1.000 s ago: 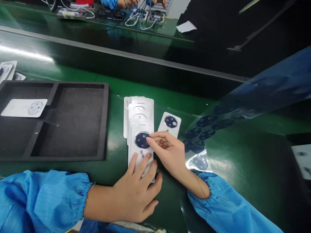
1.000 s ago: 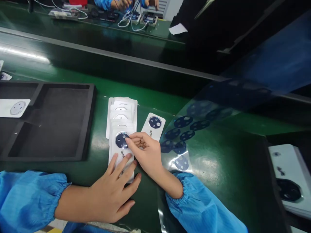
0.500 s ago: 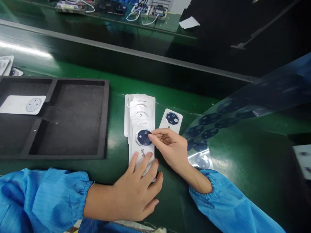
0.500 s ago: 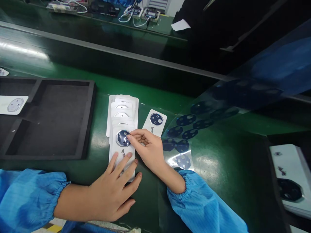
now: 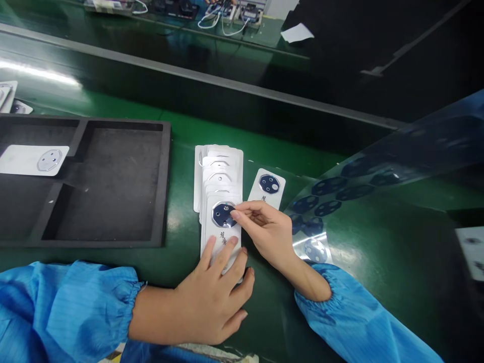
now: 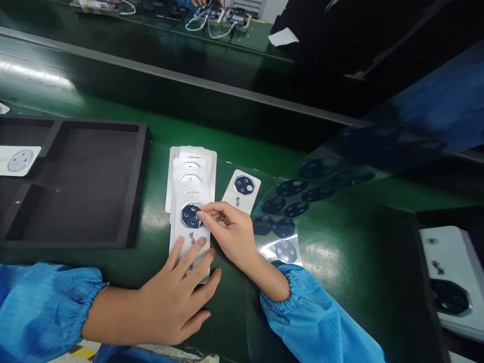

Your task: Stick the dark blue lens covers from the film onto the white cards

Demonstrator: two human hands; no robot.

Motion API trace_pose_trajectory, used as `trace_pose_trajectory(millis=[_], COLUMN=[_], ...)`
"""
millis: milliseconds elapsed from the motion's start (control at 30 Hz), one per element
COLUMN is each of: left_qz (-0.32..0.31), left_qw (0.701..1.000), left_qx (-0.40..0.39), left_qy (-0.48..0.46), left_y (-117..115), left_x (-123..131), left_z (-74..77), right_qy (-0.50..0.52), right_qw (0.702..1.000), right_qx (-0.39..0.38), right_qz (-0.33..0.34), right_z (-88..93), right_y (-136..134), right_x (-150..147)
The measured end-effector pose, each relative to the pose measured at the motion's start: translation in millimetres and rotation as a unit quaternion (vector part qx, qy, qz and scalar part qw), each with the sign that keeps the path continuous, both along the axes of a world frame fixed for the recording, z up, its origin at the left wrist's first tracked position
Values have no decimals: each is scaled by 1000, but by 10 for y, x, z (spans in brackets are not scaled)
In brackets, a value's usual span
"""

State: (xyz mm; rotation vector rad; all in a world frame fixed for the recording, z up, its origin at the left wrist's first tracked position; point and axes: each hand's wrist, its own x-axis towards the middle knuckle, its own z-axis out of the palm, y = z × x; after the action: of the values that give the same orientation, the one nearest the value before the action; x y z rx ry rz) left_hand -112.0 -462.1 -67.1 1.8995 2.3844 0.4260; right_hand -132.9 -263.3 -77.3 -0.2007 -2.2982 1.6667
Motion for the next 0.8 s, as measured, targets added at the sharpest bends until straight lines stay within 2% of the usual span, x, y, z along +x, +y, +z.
trace_pose_trajectory(millis=[800], left_qz=[0], left_qw=[1000], left_qx=[0], left_qy=[-3], left_y=[4], left_x=[6], left_z=[-8], right_qy=[-32], right_qw=[999], right_qx=[-19], right_qz=[-6], right_z=[11], right_y=[6], right_x=[0])
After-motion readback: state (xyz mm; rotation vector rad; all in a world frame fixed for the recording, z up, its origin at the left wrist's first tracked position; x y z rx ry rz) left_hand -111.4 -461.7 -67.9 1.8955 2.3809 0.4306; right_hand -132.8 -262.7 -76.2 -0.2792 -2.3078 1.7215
